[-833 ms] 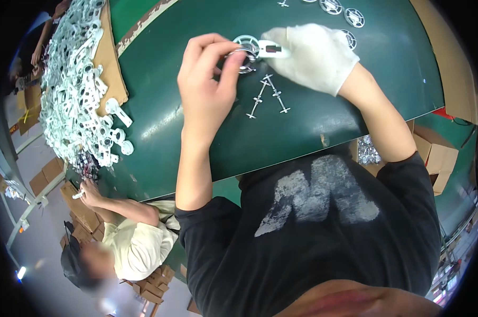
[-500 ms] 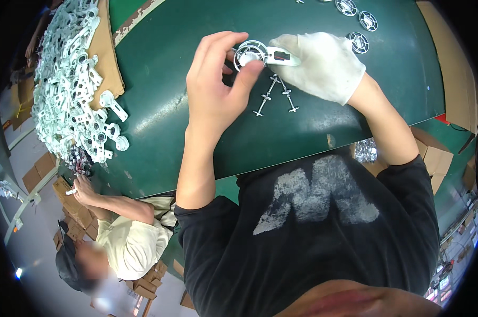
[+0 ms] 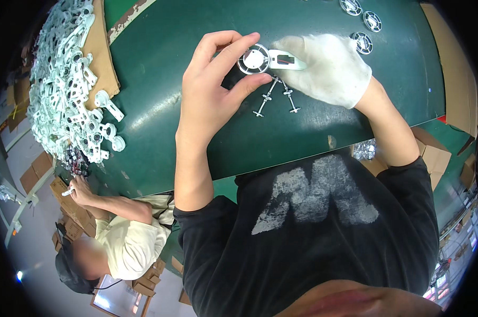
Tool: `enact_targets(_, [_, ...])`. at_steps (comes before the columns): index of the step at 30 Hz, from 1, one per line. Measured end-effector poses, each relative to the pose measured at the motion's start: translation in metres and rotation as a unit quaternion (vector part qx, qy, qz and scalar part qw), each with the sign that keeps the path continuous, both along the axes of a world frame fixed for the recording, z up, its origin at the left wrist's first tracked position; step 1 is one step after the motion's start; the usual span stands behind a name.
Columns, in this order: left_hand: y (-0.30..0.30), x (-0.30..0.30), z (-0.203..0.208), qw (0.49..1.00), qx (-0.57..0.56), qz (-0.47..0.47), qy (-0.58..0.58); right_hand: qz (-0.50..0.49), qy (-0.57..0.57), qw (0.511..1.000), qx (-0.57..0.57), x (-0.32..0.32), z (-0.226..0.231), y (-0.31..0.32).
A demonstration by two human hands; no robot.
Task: The person assembles parts by picking up plastic frames and metal wheels from the table and fitting them together by hand.
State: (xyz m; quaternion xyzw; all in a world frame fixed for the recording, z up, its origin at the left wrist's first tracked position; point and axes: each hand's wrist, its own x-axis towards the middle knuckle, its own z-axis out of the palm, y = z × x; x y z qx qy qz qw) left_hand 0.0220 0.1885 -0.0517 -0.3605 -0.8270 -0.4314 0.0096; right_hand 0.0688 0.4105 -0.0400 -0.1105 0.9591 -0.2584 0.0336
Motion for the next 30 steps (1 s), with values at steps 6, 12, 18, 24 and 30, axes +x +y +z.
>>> enact_targets(6, [0.005, 0.005, -0.005, 1.000, 0.022, 0.003, -0.008, 0.003, -0.037, 0.995, -0.092, 0.000, 0.003, 0.002])
enact_targets(12, [0.013, 0.013, -0.004, 0.989, 0.014, -0.073, 0.132, 0.058, -0.319, 0.899, -0.295, -0.007, 0.013, 0.006])
enact_targets(18, [0.016, 0.013, -0.004, 0.991, 0.106, -0.059, -0.059, 0.029, -0.157, 0.918, -0.363, 0.005, -0.005, -0.008])
enact_targets(24, [0.022, 0.020, -0.021, 0.918, 0.305, -0.089, -0.238, 0.032, -0.055, 0.987, -0.145, 0.009, 0.003, -0.011])
enact_targets(30, [0.026, 0.010, -0.017, 0.923, 0.306, -0.096, -0.214, 0.030, 0.004, 0.998, -0.060, 0.010, 0.001, -0.012])
